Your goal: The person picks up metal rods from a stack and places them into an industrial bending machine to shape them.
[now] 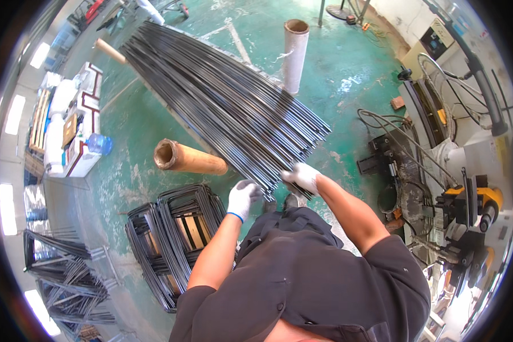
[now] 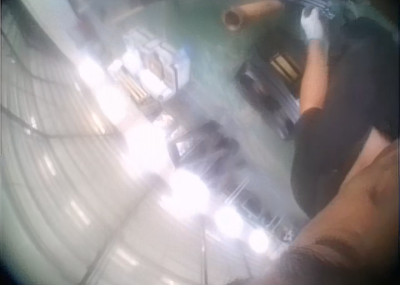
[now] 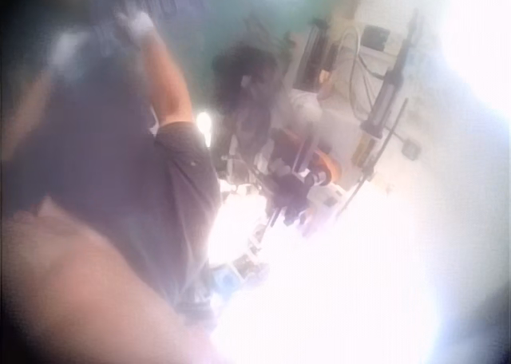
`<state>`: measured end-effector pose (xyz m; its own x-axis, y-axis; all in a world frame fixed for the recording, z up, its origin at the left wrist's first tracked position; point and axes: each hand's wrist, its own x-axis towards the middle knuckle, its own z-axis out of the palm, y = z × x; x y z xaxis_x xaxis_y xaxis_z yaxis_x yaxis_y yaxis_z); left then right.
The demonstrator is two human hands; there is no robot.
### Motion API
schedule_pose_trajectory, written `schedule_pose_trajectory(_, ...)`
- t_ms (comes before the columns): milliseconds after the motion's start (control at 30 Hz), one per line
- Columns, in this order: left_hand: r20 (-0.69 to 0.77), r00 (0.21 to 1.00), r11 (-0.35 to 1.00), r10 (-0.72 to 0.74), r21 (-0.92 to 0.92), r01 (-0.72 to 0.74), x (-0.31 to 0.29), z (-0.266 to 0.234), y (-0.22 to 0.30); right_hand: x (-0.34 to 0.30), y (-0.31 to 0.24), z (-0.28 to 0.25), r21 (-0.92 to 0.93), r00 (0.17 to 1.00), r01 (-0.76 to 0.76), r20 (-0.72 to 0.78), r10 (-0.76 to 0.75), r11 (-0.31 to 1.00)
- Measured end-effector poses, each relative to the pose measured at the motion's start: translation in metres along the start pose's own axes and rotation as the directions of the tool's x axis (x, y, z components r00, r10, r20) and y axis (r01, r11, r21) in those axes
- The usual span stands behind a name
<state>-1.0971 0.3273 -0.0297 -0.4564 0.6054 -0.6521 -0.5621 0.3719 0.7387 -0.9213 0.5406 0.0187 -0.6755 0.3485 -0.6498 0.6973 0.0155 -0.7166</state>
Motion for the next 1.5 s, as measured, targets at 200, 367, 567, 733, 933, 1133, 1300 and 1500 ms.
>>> schedule_pose_trajectory(200, 0.250, 0.949, 0.867, -0.192, -0.410, 0.283, 0.101, -0.024, 0.013, -0.223, 0.088, 0.003, -0.028, 0.908, -0.409, 0.081, 0.410, 0.912)
schedule_pose_trajectory(367, 0.226, 0.955, 0.736, -0.189, -0.612, 0.291, 0.144, 0.004, 0.040, -0.421, 0.207, 0.071, -0.071, 0.730, -0.684, -0.060, 0.681, 0.726)
schedule_pose_trajectory(567, 0.430, 0.894, 0.847, -0.125, -0.423, 0.321, 0.093, 0.051, -0.014, -0.362, 0.149, 0.148, -0.142, 0.519, -0.702, -0.774, 0.364, 0.698)
schedule_pose_trajectory(733, 0.398, 0.866, 0.775, -0.302, -0.427, 0.467, 0.020, 0.086, -0.016, -0.361, 0.246, 0.188, -0.122, 0.361, -0.651, -0.918, 0.164, 0.749)
schedule_pose_trajectory(933, 0.491, 0.867, 0.893, -0.085, -0.349, 0.286, -0.057, 0.166, 0.028, -0.484, 0.353, 0.182, 0.138, 0.097, -0.713, -0.952, 0.291, 0.688)
schedule_pose_trajectory(1133, 0.605, 0.787, 0.916, 0.121, -0.373, 0.146, -0.084, 0.259, 0.076, -0.578, 0.497, 0.195, 0.833, -0.683, -0.224, -0.504, 0.528, 0.506)
schedule_pose_trajectory(1300, 0.759, 0.650, 0.912, 0.048, -0.299, 0.282, -0.143, 0.400, 0.003, -0.508, 0.474, 0.125, 0.240, 0.094, 0.969, -0.574, 0.814, 0.057)
schedule_pose_trajectory(1500, 0.947, 0.320, 0.978, 0.034, -0.097, 0.183, -0.196, 0.527, -0.001, -0.508, 0.438, 0.009, -0.174, 0.138, 0.953, -0.483, 0.865, -0.249)
